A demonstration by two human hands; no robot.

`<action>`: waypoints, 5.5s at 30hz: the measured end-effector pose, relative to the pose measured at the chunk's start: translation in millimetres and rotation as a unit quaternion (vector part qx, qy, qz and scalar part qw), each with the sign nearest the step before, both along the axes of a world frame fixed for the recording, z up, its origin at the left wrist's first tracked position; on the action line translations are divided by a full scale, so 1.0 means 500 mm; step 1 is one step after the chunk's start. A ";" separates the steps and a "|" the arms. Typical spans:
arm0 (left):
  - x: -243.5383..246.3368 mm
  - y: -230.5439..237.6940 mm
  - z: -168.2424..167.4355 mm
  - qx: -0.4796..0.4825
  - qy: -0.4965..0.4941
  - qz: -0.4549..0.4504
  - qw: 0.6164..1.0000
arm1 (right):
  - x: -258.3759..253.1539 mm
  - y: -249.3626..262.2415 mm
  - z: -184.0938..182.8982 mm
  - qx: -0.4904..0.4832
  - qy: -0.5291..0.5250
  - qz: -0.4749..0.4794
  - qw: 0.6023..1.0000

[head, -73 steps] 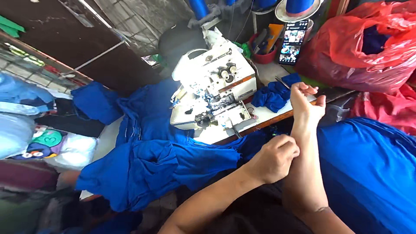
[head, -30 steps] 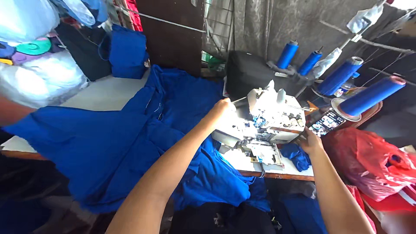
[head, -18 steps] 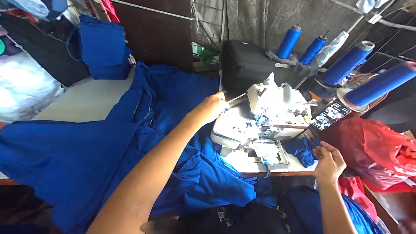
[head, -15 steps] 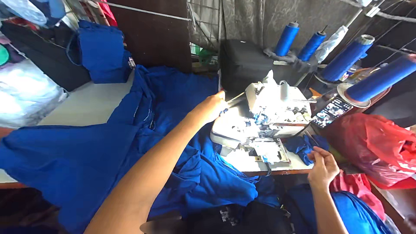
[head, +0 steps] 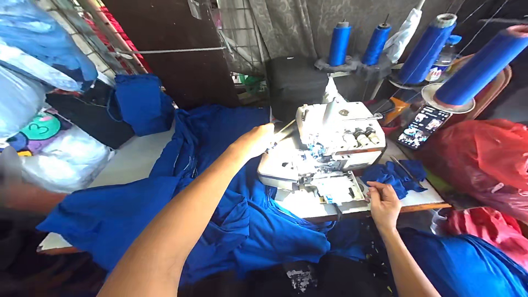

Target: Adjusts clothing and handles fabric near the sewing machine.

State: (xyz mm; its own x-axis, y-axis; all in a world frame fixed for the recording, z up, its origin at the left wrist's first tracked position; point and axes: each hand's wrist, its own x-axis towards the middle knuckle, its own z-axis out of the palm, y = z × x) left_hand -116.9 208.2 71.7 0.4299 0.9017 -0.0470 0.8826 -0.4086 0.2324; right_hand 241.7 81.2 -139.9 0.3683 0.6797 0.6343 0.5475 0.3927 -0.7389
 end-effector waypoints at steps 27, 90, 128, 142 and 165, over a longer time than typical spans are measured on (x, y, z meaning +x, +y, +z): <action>-0.035 0.030 -0.036 0.080 0.070 -0.137 0.985 | 0.001 -0.003 -0.017 0.060 -0.097 -0.035 0.993; 0.172 -0.238 -0.226 0.276 -0.100 -0.098 0.951 | 0.005 -0.011 -0.030 0.035 -0.133 -0.038 0.990; 0.259 -0.300 -0.229 0.131 0.086 0.032 0.987 | 0.006 -0.013 -0.017 -0.001 -0.038 -0.004 0.999; 0.282 -0.239 -0.159 -0.148 0.221 0.044 0.963 | 0.011 -0.017 -0.021 0.014 -0.043 0.008 0.999; 0.197 -0.251 -0.291 0.212 -0.128 0.092 0.964 | 0.015 -0.020 -0.022 0.009 -0.052 0.012 0.999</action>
State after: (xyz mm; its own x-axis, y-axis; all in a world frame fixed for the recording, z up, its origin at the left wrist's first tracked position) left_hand -18.2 82.6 -73.6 0.2086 0.8786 0.4297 0.8850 -0.3565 0.2993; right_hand 249.1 71.5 -151.1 0.2836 0.6761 0.6801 0.6104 0.4197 -0.6717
